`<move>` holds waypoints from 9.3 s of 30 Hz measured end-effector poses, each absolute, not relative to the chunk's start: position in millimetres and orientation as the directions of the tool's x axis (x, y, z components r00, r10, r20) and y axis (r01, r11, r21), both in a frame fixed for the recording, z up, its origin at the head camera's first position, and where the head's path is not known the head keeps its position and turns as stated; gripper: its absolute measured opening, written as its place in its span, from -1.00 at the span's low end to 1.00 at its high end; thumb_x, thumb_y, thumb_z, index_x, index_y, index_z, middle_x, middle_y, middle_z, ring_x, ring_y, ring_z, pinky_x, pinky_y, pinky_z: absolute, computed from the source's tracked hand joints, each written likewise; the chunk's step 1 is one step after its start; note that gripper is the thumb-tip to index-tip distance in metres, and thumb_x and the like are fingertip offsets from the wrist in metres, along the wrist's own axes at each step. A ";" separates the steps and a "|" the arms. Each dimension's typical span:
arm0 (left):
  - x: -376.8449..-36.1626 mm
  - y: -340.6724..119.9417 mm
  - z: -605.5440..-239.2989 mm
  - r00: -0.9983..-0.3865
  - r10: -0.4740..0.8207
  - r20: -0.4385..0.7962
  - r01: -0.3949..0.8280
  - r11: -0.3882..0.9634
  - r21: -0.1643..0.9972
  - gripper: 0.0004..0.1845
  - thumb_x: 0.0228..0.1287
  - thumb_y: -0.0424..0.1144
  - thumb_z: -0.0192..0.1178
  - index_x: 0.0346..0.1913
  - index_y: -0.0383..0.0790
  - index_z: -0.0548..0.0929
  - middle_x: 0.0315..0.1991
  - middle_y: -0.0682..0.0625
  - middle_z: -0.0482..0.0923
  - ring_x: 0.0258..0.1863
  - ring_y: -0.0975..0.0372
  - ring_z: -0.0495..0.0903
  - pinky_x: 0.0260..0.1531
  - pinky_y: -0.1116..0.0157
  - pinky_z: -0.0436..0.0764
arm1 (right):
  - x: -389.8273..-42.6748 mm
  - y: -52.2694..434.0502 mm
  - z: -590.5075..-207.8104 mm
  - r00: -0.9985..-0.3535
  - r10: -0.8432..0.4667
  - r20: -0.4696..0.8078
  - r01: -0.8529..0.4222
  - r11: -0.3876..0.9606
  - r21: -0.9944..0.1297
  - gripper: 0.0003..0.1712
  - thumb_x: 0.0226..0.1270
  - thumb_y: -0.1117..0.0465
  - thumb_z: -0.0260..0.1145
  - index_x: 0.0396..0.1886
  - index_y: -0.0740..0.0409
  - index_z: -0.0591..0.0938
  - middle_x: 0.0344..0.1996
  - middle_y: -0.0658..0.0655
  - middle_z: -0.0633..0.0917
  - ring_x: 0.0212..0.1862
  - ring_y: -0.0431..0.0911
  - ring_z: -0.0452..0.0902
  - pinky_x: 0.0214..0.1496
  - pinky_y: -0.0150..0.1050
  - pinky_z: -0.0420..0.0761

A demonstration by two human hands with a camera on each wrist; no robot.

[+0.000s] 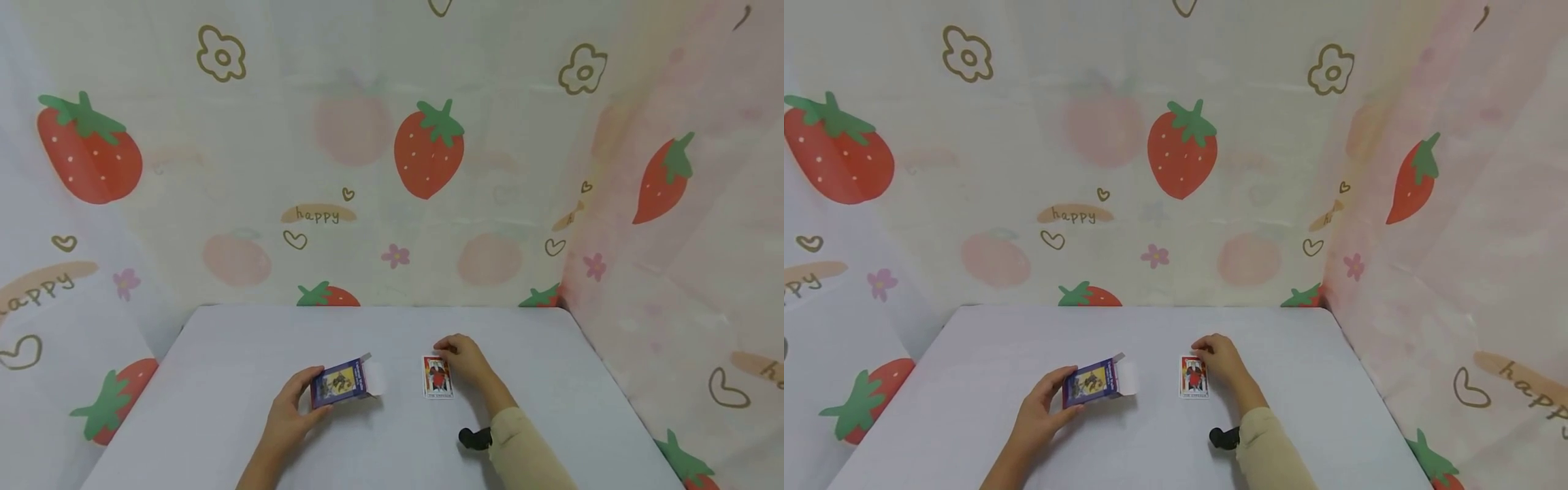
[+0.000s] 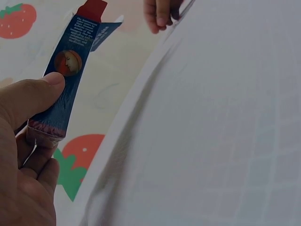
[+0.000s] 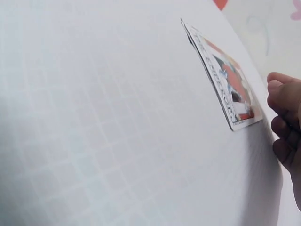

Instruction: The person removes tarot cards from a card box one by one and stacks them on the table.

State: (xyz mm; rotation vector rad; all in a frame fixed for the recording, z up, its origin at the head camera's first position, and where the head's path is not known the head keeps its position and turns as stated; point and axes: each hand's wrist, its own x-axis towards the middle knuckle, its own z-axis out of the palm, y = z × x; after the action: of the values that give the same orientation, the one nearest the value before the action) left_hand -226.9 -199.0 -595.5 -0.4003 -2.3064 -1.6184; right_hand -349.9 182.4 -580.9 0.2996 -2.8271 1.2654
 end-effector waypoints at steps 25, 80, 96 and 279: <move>-225.5 -198.8 -591.8 -0.931 0.042 0.361 0.349 0.383 0.855 -0.16 -0.07 -0.42 0.60 0.37 -0.10 0.51 0.38 -0.06 0.49 0.44 -0.03 0.38 0.37 0.68 0.18 | -311.8 157.2 -550.8 -0.964 -0.085 0.254 -0.252 0.599 -0.760 -0.84 0.42 0.21 0.37 -0.07 0.06 0.76 -0.26 -0.05 0.73 -0.11 -0.12 0.56 -0.02 -0.14 0.58; -225.5 -199.5 -594.6 -0.934 0.064 0.352 0.351 0.345 0.870 -0.16 0.00 -0.37 0.59 0.41 -0.15 0.49 0.41 0.03 0.46 0.43 0.46 0.30 0.41 0.64 0.19 | -254.8 77.4 -545.8 -0.933 -0.170 0.318 -0.359 0.519 -0.776 -0.86 0.37 0.13 0.42 -0.12 -0.03 0.78 -0.33 -0.16 0.73 -0.21 -0.28 0.54 -0.15 -0.38 0.54; -225.2 -198.0 -593.4 -0.934 0.067 0.352 0.353 0.342 0.871 -0.18 -0.02 -0.41 0.58 0.37 -0.07 0.50 0.41 -0.16 0.44 0.47 0.13 0.36 0.39 0.66 0.17 | -255.7 62.4 -553.7 -0.957 -0.184 0.225 -0.290 0.524 -0.801 -0.85 0.33 0.07 0.45 -0.13 -0.11 0.80 -0.36 -0.19 0.68 -0.20 -0.21 0.51 -0.17 -0.36 0.48; -222.0 -189.5 -586.7 -0.924 0.101 0.370 0.365 0.530 0.766 -0.17 -0.10 -0.24 0.68 0.31 -0.14 0.52 0.26 0.03 0.53 0.32 0.06 0.52 0.39 -0.08 0.49 | -295.8 174.0 -493.4 -0.947 -0.160 0.280 -0.317 0.626 -0.713 -0.85 0.42 0.27 0.38 -0.09 0.02 0.78 -0.27 -0.03 0.70 -0.17 -0.12 0.50 -0.25 -0.30 0.54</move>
State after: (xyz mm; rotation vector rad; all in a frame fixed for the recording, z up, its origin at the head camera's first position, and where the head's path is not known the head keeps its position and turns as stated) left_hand -222.0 -189.5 -586.7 -0.3891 -2.4912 -1.3443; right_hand -295.8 174.0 -493.4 0.3942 -2.6582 1.2210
